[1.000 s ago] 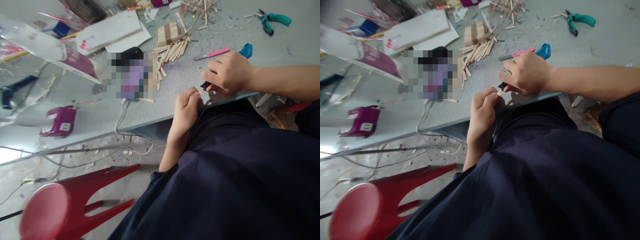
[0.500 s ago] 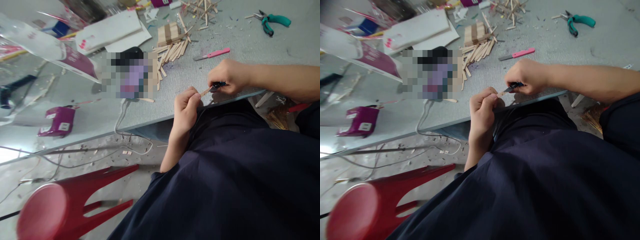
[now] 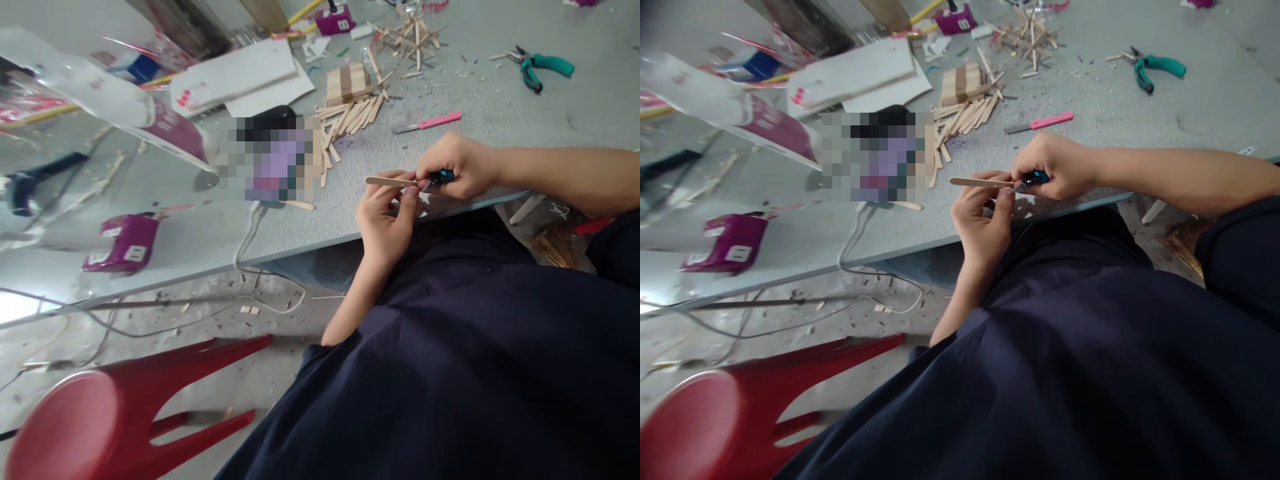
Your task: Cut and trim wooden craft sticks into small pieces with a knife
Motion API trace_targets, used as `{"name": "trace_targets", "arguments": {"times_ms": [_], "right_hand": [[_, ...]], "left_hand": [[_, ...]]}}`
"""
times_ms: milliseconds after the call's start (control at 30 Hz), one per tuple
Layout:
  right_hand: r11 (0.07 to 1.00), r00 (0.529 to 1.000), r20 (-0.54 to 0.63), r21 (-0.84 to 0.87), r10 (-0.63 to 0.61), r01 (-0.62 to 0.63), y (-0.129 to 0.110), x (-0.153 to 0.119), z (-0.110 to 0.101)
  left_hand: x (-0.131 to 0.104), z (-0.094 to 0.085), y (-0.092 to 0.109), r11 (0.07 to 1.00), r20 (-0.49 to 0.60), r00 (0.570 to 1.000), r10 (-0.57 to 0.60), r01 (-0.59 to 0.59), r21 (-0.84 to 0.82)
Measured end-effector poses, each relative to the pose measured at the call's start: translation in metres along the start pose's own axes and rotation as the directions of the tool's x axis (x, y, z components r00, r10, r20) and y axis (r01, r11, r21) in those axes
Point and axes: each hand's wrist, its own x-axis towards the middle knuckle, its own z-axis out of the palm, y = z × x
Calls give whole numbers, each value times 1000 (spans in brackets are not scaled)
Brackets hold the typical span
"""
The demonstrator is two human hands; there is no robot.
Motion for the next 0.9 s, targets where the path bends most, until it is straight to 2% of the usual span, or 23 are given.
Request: {"name": "trace_targets", "arguments": {"times_ms": [67,133,200,267,367,467,667,900], "right_hand": [[999,1000,0,-37,-11,11,1,0,2],[996,1000,-1,-87,9,-9,1,1,4],[987,998,25,-147,65,-61,-1,2,3],[965,985,73,-227,153,-133,-5,4,2],[885,947,79,-388,312,-259,-12,7,-1],[810,909,33,-468,415,-353,-15,9,-2],[825,908,85,-459,410,-329,-16,7,-2],[838,930,68,-460,362,-292,-16,6,4]], "left_hand": [[-1,1,0,1000,-27,1000,8,-9,-14],[-2,2,1,997,-32,999,-32,29,-78],[-2,2,3,979,-9,991,-132,129,-160],[-2,1,7,943,44,966,-256,259,-209],[1,-4,12,921,117,931,-345,360,-147],[4,-8,17,934,141,926,-349,356,-29],[8,-8,19,896,178,880,-440,444,19],[9,-9,18,890,228,867,-444,456,1]]}}
